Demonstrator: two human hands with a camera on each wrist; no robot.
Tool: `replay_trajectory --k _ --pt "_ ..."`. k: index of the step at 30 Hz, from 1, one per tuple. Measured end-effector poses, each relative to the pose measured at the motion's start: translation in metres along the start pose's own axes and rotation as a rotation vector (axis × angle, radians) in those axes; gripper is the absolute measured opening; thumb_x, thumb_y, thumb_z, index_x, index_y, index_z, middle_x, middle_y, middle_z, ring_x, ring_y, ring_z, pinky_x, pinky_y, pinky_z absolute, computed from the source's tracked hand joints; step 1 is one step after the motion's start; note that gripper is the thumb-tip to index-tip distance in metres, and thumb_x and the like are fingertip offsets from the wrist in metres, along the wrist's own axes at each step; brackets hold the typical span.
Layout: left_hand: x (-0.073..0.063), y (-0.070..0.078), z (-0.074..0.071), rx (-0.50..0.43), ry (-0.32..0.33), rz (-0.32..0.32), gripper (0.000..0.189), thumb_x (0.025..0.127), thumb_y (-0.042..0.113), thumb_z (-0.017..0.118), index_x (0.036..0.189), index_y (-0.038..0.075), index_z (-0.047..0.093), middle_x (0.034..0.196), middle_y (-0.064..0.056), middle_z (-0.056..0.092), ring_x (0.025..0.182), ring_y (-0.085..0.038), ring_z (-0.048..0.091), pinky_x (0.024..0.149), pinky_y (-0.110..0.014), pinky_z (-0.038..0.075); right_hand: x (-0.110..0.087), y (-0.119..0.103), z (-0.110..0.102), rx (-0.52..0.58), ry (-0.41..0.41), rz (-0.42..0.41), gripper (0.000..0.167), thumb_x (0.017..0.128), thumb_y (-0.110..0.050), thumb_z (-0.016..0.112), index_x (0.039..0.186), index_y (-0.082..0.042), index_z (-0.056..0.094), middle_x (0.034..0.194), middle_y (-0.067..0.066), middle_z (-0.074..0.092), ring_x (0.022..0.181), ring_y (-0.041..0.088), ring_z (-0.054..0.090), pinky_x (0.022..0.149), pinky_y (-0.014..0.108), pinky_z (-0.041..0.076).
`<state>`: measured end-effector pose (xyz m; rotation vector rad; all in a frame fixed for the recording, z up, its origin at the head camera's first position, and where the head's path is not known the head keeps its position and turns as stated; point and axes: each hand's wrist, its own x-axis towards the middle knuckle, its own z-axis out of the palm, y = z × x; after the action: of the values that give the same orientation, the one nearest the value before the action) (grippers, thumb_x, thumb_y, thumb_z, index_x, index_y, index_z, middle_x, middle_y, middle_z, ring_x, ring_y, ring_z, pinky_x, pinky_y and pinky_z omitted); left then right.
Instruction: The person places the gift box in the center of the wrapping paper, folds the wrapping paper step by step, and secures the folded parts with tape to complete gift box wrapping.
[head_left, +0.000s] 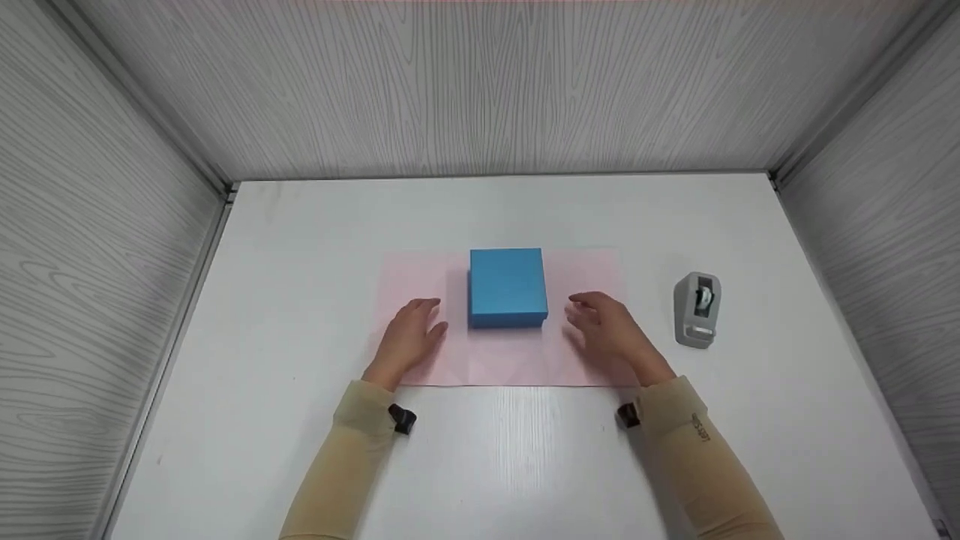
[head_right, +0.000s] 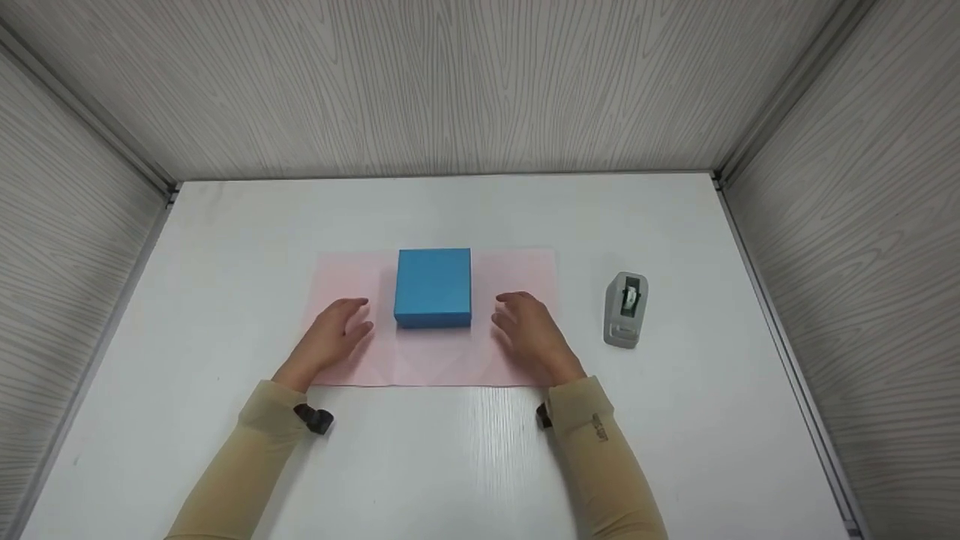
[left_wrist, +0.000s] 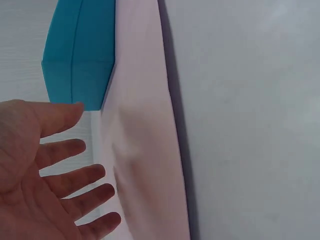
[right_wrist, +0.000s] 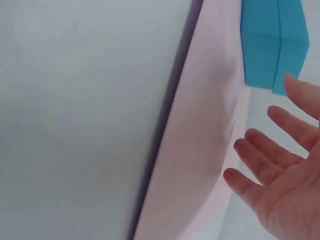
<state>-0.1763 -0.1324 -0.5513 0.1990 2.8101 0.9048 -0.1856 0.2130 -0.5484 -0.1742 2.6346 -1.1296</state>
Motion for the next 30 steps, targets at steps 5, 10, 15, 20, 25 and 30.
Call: replay_trajectory --k 5,10,15,20,25,30 --pt "0.004 0.017 0.006 -0.174 0.049 0.001 0.043 0.101 0.026 0.055 0.138 0.002 0.052 0.133 -0.016 0.057 0.123 -0.03 0.053 0.104 -0.045 0.04 0.005 -0.018 0.012 0.144 0.041 -0.001 0.042 0.102 -0.028 0.054 0.139 -0.01 0.052 0.132 0.006 0.056 0.121 0.026 0.054 0.104 0.045 0.042" --pt "0.01 0.031 0.01 -0.361 0.06 -0.004 0.041 0.101 0.023 0.056 0.137 0.004 0.052 0.123 -0.012 0.062 0.108 -0.025 0.061 0.093 -0.04 0.05 0.01 -0.034 0.017 0.234 0.082 -0.011 0.042 0.101 -0.023 0.057 0.14 -0.008 0.051 0.129 0.009 0.058 0.115 0.028 0.058 0.101 0.044 0.044" --pt "0.015 0.039 0.015 -0.442 0.037 -0.039 0.043 0.101 0.022 0.055 0.141 0.007 0.049 0.123 -0.012 0.063 0.108 -0.024 0.063 0.09 -0.038 0.052 0.014 -0.045 0.022 0.263 0.081 0.003 0.048 0.1 -0.02 0.058 0.144 -0.007 0.046 0.132 0.018 0.057 0.117 0.033 0.058 0.099 0.044 0.046" --pt "0.018 0.04 0.018 -0.44 0.036 -0.028 0.046 0.1 0.018 0.056 0.142 0.002 0.048 0.125 -0.017 0.062 0.113 -0.028 0.061 0.094 -0.04 0.05 0.017 -0.049 0.026 0.272 0.074 0.033 0.05 0.099 -0.016 0.059 0.146 -0.007 0.044 0.134 0.02 0.056 0.118 0.034 0.057 0.098 0.043 0.047" --pt "0.014 0.044 0.016 -0.426 0.044 -0.017 0.042 0.099 0.014 0.057 0.137 -0.004 0.052 0.123 -0.019 0.062 0.113 -0.029 0.061 0.095 -0.04 0.049 0.015 -0.05 0.029 0.274 0.077 0.049 0.05 0.099 -0.015 0.059 0.147 -0.008 0.045 0.134 0.018 0.056 0.119 0.032 0.057 0.098 0.043 0.047" --pt "0.006 0.05 0.013 -0.425 0.025 -0.028 0.041 0.099 0.012 0.057 0.135 -0.005 0.052 0.122 -0.019 0.062 0.113 -0.029 0.06 0.096 -0.04 0.048 0.006 -0.049 0.028 0.307 0.072 0.066 0.05 0.098 -0.015 0.06 0.146 -0.011 0.046 0.133 0.016 0.057 0.115 0.03 0.059 0.091 0.039 0.052"
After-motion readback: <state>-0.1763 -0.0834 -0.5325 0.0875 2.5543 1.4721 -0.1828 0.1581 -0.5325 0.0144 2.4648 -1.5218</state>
